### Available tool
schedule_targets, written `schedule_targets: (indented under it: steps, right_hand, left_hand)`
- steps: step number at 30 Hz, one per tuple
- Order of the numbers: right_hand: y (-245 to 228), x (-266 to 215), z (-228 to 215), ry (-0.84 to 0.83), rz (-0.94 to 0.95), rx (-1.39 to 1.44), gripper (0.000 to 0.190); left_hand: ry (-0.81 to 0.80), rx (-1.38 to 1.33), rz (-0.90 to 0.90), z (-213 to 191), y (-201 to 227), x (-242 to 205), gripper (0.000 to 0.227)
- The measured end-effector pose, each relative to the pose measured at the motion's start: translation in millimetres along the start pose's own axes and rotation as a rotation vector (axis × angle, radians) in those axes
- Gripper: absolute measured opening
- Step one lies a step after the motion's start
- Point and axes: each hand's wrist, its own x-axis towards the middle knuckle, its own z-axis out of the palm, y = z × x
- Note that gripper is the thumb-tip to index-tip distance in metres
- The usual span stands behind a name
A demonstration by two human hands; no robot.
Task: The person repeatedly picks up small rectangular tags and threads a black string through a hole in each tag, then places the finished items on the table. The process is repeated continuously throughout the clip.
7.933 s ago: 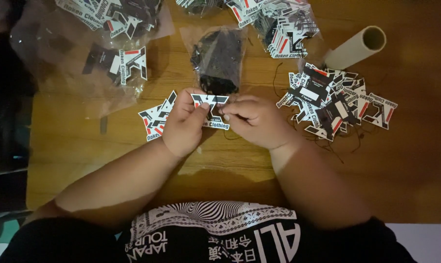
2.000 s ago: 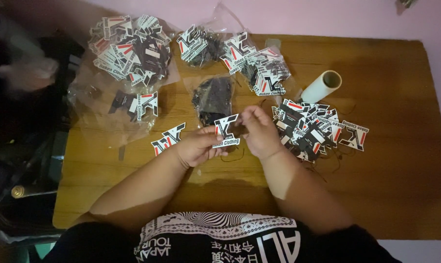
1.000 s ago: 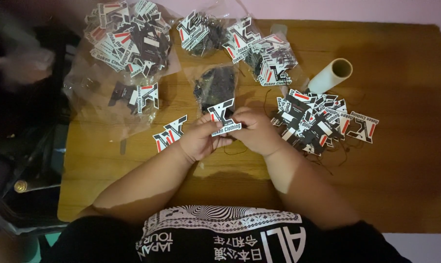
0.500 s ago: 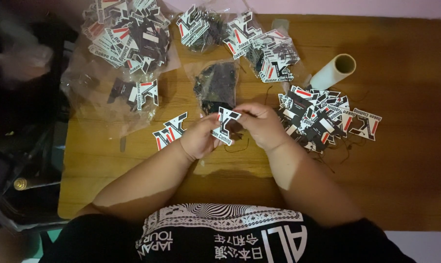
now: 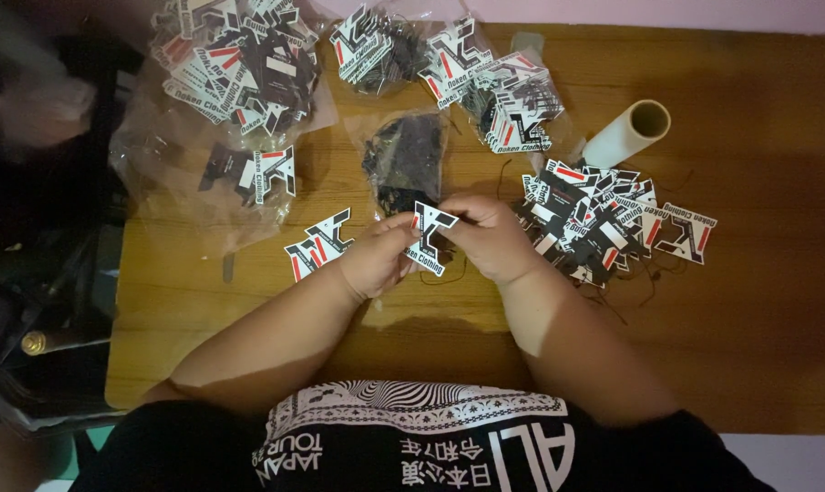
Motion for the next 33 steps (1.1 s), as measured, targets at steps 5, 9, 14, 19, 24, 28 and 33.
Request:
schedule_targets:
  steps: [5, 9, 14, 19, 24, 28, 33]
  right_hand:
    - [4, 3, -3, -0.018, -0.022, 0.008, 0.006]
    - [1, 4, -2, -0.025, 0.010, -0.037, 0.010]
    - [7, 4, -7, -0.013, 0.005, -0.087, 0.012]
    - [6, 2, -4, 0.001, -0.010, -0.051, 0.013]
    - [6, 4, -5, 0.004, 0.018, -0.017, 0.013]
    - [12, -1, -6, 0.083, 0.082, 0.118, 0.020]
    - [15, -3, -10, 0.090, 0.208, 0.122, 0.032]
  left_hand:
    - [0.004, -0.007, -0.005, 8, 9, -4, 0.022]
    - [0.012, 0.013, -0.030, 11, 13, -4, 0.024]
    - [-0.015, 0.060, -0.019, -8, -8, 4, 0.020]
    - [-0.009, 0.045, -0.022, -15, -16, 10, 0.019]
    - [-0.007, 0.035, -0.014, -20, -20, 11, 0.019]
    - [0.031, -0.045, -0.027, 15, 12, -9, 0.022]
    - [0.022, 0.183, 0.059, 18, 24, -16, 0.016]
